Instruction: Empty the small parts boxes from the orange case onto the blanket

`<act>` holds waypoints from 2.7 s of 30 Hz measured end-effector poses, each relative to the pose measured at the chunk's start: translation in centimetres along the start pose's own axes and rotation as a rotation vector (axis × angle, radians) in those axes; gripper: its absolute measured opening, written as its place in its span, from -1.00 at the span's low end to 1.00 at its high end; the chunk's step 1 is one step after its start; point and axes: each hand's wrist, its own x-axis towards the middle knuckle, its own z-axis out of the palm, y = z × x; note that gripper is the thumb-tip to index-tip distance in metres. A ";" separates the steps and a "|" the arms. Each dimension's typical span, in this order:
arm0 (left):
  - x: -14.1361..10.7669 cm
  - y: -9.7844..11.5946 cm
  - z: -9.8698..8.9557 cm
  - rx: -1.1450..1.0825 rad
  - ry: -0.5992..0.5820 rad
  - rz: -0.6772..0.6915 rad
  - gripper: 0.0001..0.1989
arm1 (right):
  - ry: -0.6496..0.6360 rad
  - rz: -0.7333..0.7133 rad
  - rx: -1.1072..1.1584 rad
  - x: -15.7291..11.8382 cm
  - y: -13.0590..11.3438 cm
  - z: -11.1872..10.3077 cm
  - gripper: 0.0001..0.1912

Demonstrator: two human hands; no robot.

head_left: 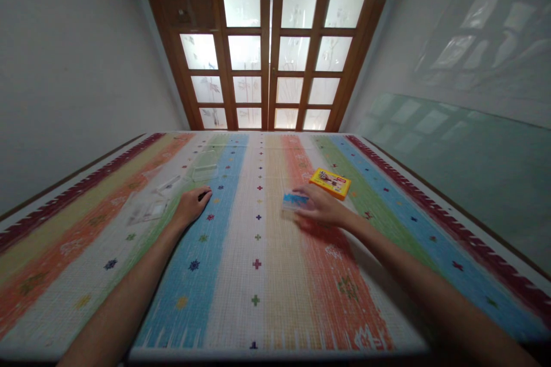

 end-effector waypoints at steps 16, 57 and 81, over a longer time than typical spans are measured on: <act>-4.2 11.6 0.2 -0.233 -0.275 0.435 -0.25 | -0.242 -0.278 -0.426 -0.5 -8.4 4.3 -0.51; -5.7 15.5 2.2 -0.987 -0.564 0.094 -0.16 | 0.077 0.509 1.087 2.3 -4.6 3.0 -0.65; -3.0 0.8 -10.8 -0.340 0.008 -0.237 -0.14 | -0.063 0.640 1.189 1.1 -3.8 6.0 -0.67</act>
